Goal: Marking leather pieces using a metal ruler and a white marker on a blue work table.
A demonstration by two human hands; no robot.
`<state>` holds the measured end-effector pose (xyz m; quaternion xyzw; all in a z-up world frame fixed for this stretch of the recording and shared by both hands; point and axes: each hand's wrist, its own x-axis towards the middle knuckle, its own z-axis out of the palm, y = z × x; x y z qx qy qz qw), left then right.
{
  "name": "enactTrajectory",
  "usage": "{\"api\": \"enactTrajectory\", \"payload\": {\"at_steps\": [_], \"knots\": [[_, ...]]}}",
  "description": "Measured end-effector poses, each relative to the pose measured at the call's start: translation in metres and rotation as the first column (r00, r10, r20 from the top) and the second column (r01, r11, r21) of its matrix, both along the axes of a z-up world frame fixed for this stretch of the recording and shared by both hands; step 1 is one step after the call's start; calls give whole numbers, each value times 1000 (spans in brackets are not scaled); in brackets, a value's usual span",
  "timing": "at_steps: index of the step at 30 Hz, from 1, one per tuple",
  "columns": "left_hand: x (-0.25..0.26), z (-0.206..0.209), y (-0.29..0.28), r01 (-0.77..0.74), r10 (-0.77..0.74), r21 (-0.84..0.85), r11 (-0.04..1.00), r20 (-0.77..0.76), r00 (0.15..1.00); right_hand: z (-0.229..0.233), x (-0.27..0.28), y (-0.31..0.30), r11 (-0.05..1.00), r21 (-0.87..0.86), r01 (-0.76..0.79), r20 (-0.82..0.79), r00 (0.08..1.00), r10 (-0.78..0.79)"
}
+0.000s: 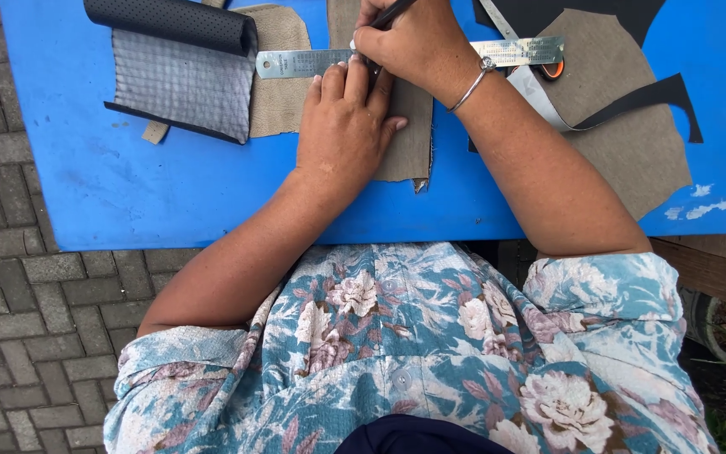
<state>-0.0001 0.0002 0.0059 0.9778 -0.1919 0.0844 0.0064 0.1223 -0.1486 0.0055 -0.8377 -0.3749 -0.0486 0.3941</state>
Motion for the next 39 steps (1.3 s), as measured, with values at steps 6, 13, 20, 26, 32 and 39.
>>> {"api": "enactTrajectory", "payload": {"at_steps": [6, 13, 20, 26, 32, 39], "knots": [[0, -1, 2, 21, -21, 0, 1000, -20, 1000, 1, -4, -43, 990, -102, 99, -43, 994, -104], [6, -5, 3, 20, -21, 64, 998, 9, 1000, 13, -15, -78, 988, -92, 120, -59, 990, -126], [31, -16, 15, 58, -59, 13, 998, 71, 996, 29, -26, -92, 984, -82, 156, -59, 985, -161], [61, -14, 35, 108, -103, -136, 985, 48, 994, 49, -43, -82, 953, -301, 42, 262, 964, 41], [70, -10, 41, 65, -86, -260, 963, -68, 994, 35, -46, -82, 917, -396, 46, 201, 979, 38], [57, 13, 48, 234, -164, -242, 942, 278, 947, 47, -53, -77, 944, -303, 127, 457, 889, 27]]}}
